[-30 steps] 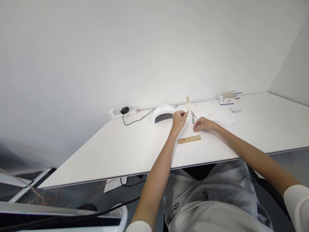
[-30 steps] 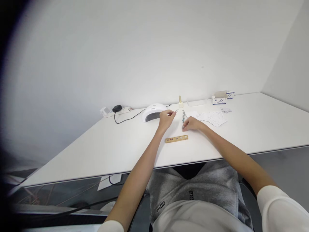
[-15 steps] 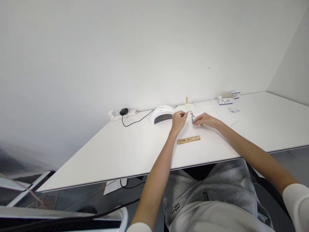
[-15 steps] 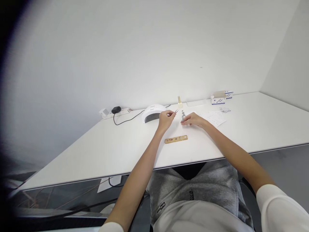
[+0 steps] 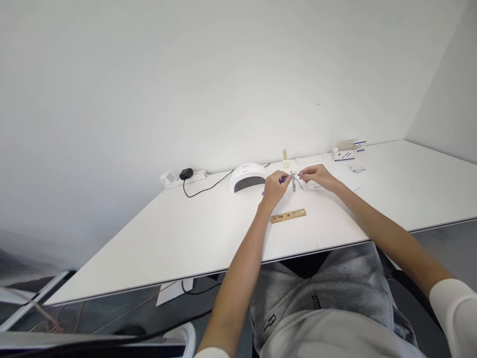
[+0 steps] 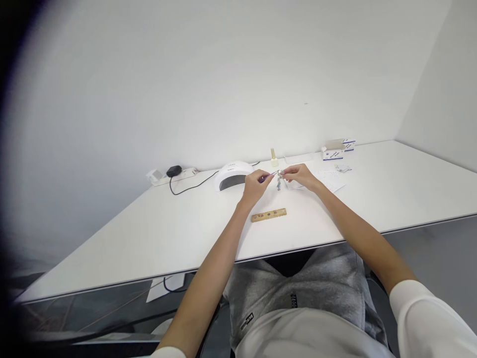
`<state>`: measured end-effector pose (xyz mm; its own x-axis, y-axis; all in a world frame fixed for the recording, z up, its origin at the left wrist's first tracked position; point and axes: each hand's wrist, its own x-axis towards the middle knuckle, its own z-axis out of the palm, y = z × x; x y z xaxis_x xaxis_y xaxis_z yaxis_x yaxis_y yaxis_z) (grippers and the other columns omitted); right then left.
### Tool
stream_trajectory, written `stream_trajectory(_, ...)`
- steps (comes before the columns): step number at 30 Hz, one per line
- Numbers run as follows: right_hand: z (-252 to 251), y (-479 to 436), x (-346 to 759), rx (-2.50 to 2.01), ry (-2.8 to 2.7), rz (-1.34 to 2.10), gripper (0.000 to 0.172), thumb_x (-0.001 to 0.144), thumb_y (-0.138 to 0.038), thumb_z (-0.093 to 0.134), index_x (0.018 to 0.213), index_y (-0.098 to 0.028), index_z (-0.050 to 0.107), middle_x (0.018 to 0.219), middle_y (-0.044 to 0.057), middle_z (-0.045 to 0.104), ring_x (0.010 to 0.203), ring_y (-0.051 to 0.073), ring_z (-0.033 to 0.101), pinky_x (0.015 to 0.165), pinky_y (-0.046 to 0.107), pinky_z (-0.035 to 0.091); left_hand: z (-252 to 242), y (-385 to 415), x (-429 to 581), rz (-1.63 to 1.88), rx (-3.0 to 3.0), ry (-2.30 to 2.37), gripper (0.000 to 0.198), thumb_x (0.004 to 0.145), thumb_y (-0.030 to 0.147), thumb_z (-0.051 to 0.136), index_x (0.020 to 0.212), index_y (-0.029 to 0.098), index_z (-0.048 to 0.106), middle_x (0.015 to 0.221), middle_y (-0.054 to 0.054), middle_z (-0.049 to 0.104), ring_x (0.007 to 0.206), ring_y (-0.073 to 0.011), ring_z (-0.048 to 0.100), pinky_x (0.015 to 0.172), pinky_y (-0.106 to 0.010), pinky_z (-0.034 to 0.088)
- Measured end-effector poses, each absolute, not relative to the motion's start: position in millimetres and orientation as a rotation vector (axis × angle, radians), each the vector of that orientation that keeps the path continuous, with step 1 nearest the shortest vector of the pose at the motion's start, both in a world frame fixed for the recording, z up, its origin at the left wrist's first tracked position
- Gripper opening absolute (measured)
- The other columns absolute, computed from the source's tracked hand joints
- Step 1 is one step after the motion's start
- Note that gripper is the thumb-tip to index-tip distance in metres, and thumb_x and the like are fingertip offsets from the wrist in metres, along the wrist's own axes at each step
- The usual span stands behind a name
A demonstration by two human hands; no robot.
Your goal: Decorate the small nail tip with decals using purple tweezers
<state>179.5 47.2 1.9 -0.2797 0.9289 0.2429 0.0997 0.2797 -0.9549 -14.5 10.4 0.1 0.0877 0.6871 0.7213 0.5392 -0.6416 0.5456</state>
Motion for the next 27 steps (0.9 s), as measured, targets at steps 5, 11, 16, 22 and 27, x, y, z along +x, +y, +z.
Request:
stream_trajectory(5, 2.3, 44.0, 176.0, -0.904, -1.64, 1.037, 0.023, 0.059, -0.031, 0.078, 0.075, -0.015, 0.074, 0.074, 0.005, 0.072, 0.067, 0.015, 0.063, 0.065, 0.028, 0.053, -0.2, 11.6, -15.7, 1.728, 2.31, 1.199, 0.028, 0.086, 0.042, 0.059, 0.071, 0.019, 0.063, 0.069, -0.003, 0.063, 0.063, -0.0129, 0.055, 0.061, -0.027, 0.042)
stream_trajectory(11, -2.6, 47.6, 173.8, -0.86, -1.626, 0.963, 0.026, 0.059, -0.035, 0.078, 0.074, -0.015, 0.071, 0.076, 0.006, 0.071, 0.073, 0.018, 0.066, 0.073, 0.032, 0.054, 0.2, 10.5, -15.7, 1.765, 2.365, 1.163, 0.032, 0.087, 0.045, 0.057, 0.069, 0.018, 0.062, 0.066, -0.003, 0.061, 0.061, -0.0124, 0.053, 0.059, -0.027, 0.04)
stream_trajectory(16, -1.7, 46.2, 172.4, -0.86, -1.637, 0.951, 0.029, 0.059, -0.039, 0.078, 0.074, -0.016, 0.07, 0.078, 0.006, 0.071, 0.075, 0.019, 0.066, 0.077, 0.034, 0.054, 0.5, 8.5, -16.0, 1.708, 2.363, 1.202, 0.033, 0.088, 0.045, 0.054, 0.071, 0.019, 0.063, 0.068, -0.004, 0.061, 0.064, -0.0134, 0.053, 0.062, -0.027, 0.041)
stream_trajectory(22, 0.0, 44.0, 171.6, -0.867, -1.643, 0.943, 0.03, 0.059, -0.042, 0.078, 0.074, -0.016, 0.07, 0.077, 0.006, 0.07, 0.076, 0.019, 0.066, 0.077, 0.034, 0.054, 1.7, 5.6, -15.9, 1.625, 2.344, 1.26, 0.031, 0.087, 0.045, 0.055, 0.071, 0.02, 0.063, 0.071, -0.004, 0.061, 0.066, -0.0142, 0.054, 0.065, -0.027, 0.043)
stream_trajectory(27, 0.2, 43.4, 171.5, -0.854, -1.645, 0.938, 0.03, 0.059, -0.041, 0.078, 0.074, -0.016, 0.07, 0.078, 0.006, 0.07, 0.076, 0.019, 0.066, 0.078, 0.035, 0.054, -0.2, 5.8, -16.1, 1.624, 2.337, 1.236, 0.028, 0.087, 0.041, 0.056, 0.071, 0.02, 0.063, 0.072, -0.005, 0.061, 0.068, -0.0146, 0.055, 0.066, -0.028, 0.042)
